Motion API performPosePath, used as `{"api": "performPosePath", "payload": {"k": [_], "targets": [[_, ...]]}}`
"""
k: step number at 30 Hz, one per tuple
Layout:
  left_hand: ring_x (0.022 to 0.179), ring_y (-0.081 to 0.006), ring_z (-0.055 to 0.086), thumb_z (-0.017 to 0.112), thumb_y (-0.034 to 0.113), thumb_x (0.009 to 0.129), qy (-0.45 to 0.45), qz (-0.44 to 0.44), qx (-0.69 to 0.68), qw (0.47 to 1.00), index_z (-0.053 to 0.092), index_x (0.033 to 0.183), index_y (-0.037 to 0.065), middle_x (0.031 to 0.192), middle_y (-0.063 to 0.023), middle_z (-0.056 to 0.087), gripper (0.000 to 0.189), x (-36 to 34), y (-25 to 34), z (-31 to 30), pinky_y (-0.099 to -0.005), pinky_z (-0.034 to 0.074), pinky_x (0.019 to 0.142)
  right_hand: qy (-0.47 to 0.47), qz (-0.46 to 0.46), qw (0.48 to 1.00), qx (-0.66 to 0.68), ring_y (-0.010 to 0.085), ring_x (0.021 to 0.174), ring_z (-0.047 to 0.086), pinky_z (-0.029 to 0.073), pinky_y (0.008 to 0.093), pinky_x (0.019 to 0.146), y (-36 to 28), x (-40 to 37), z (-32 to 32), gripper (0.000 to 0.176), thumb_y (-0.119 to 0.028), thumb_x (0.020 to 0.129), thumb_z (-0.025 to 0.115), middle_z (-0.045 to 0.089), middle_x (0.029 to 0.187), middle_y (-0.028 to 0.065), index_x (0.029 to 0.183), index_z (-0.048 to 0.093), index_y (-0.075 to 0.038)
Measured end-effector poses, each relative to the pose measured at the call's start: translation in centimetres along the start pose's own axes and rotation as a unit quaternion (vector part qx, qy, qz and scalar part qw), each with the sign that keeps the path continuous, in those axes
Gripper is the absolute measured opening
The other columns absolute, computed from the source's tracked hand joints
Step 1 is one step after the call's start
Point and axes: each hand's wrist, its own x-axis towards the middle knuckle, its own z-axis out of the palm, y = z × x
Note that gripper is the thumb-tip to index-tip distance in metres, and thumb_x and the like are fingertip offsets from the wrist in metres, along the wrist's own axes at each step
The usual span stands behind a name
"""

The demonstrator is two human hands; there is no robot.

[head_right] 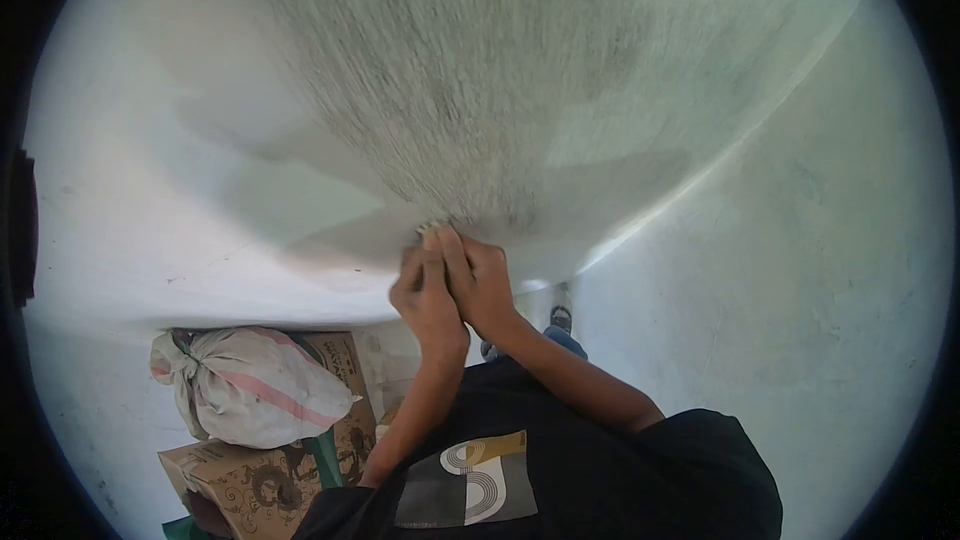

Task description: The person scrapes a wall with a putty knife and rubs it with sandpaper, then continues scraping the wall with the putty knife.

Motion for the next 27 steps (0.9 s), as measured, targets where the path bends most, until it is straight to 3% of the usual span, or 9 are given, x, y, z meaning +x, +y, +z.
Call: {"api": "performPosePath", "payload": {"k": [3, 6, 10, 13, 15, 17, 21, 23, 27], "targets": [[0.074, -0.0102, 0.050, 0.062, 0.012, 0.096, 0.004, 0.006, -0.036, 0.999, 0.068, 0.089, -0.007, 0.078, -0.0041, 0.059, 0.021, 0.4, 1.7, 0.2, -0.0265, 0.042, 0.068, -0.007, 0.007, 0.998, 0.061, 0.0079, 0.059, 0.045, 0.041, 0.0315, 0.051, -2.5, 0.6, -0.1, 0.040, -0.028, 0.101, 0.052, 0.053, 0.058, 0.0123, 0.084, 0.063, 0.006], [0.076, -0.0102, 0.052, 0.061, 0.015, 0.097, 0.002, 0.010, -0.026, 1.000, 0.066, 0.089, -0.007, 0.082, -0.0036, 0.060, 0.023, 0.5, 0.6, 0.4, -0.0262, 0.043, 0.070, 0.025, 0.004, 0.998, 0.059, 0.0089, 0.057, 0.045, 0.041, 0.0325, 0.051, -1.7, 0.3, 0.3, 0.039, -0.027, 0.101, 0.052, 0.053, 0.058, 0.0144, 0.082, 0.062, 0.006], [0.076, -0.0094, 0.052, 0.059, 0.017, 0.099, -0.011, -0.001, -0.033, 0.999, 0.066, 0.091, -0.005, 0.083, -0.0011, 0.059, 0.025, -0.2, 0.4, 0.1, -0.0255, 0.044, 0.069, -0.007, -0.021, 0.998, 0.063, 0.0096, 0.055, 0.044, 0.041, 0.0333, 0.049, -2.6, 0.5, -0.3, 0.040, -0.027, 0.100, 0.053, 0.053, 0.057, 0.0140, 0.080, 0.061, 0.006], [0.076, -0.0087, 0.051, 0.059, 0.018, 0.099, -0.013, -0.014, -0.005, 1.000, 0.066, 0.089, -0.004, 0.080, 0.0006, 0.057, 0.025, 0.4, 0.7, 0.2, -0.0247, 0.043, 0.068, 0.036, -0.024, 0.998, 0.053, 0.0100, 0.053, 0.044, 0.040, 0.0341, 0.048, -1.8, 0.8, 0.0, 0.042, -0.028, 0.101, 0.053, 0.052, 0.055, 0.0131, 0.078, 0.060, 0.006], [0.077, -0.0092, 0.052, 0.059, 0.017, 0.099, -0.010, 0.005, -0.049, 0.999, 0.066, 0.090, -0.004, 0.082, 0.0001, 0.057, 0.024, 0.6, 2.4, 0.1, -0.0253, 0.043, 0.069, -0.008, -0.057, 0.998, 0.025, 0.0101, 0.053, 0.044, 0.040, 0.0351, 0.048, -2.7, 1.4, -0.4, 0.042, -0.028, 0.100, 0.053, 0.054, 0.055, 0.0137, 0.078, 0.060, 0.007], [0.077, -0.0093, 0.052, 0.059, 0.017, 0.099, -0.018, 0.011, -0.071, 0.997, 0.066, 0.089, -0.004, 0.082, 0.0000, 0.058, 0.024, 0.6, 3.0, -0.1, -0.0253, 0.043, 0.069, -0.011, -0.026, 0.996, 0.088, 0.0099, 0.053, 0.044, 0.040, 0.0351, 0.048, -3.8, 0.9, 0.3, 0.042, -0.027, 0.100, 0.054, 0.055, 0.056, 0.0144, 0.079, 0.060, 0.008], [0.080, -0.0093, 0.053, 0.058, 0.018, 0.099, -0.003, -0.061, -0.058, 0.996, 0.067, 0.093, -0.004, 0.086, -0.0014, 0.061, 0.024, 0.4, 2.4, -0.7, -0.0246, 0.045, 0.072, -0.007, -0.039, 0.997, 0.062, 0.0094, 0.055, 0.043, 0.040, 0.0344, 0.048, -4.2, 1.7, -0.1, 0.041, -0.028, 0.100, 0.054, 0.054, 0.056, 0.0140, 0.080, 0.060, 0.008], [0.082, -0.0099, 0.055, 0.058, 0.015, 0.099, -0.023, 0.000, -0.072, 0.997, 0.067, 0.097, -0.005, 0.088, -0.0032, 0.062, 0.022, 0.8, 4.2, -0.4, -0.0259, 0.046, 0.075, -0.040, -0.023, 0.997, 0.056, 0.0093, 0.055, 0.044, 0.040, 0.0343, 0.049, -4.1, 0.6, 0.0, 0.041, -0.028, 0.100, 0.054, 0.054, 0.057, 0.0139, 0.081, 0.060, 0.008], [0.080, -0.0091, 0.053, 0.058, 0.015, 0.099, 0.000, -0.013, -0.055, 0.998, 0.067, 0.098, -0.005, 0.085, -0.0027, 0.061, 0.022, 0.8, 2.5, -0.4, -0.0248, 0.045, 0.071, -0.017, -0.036, 0.997, 0.063, 0.0095, 0.056, 0.046, 0.041, 0.0343, 0.049, -3.9, 1.8, 0.2, 0.040, -0.028, 0.100, 0.054, 0.057, 0.059, 0.0159, 0.083, 0.062, 0.007]]}}
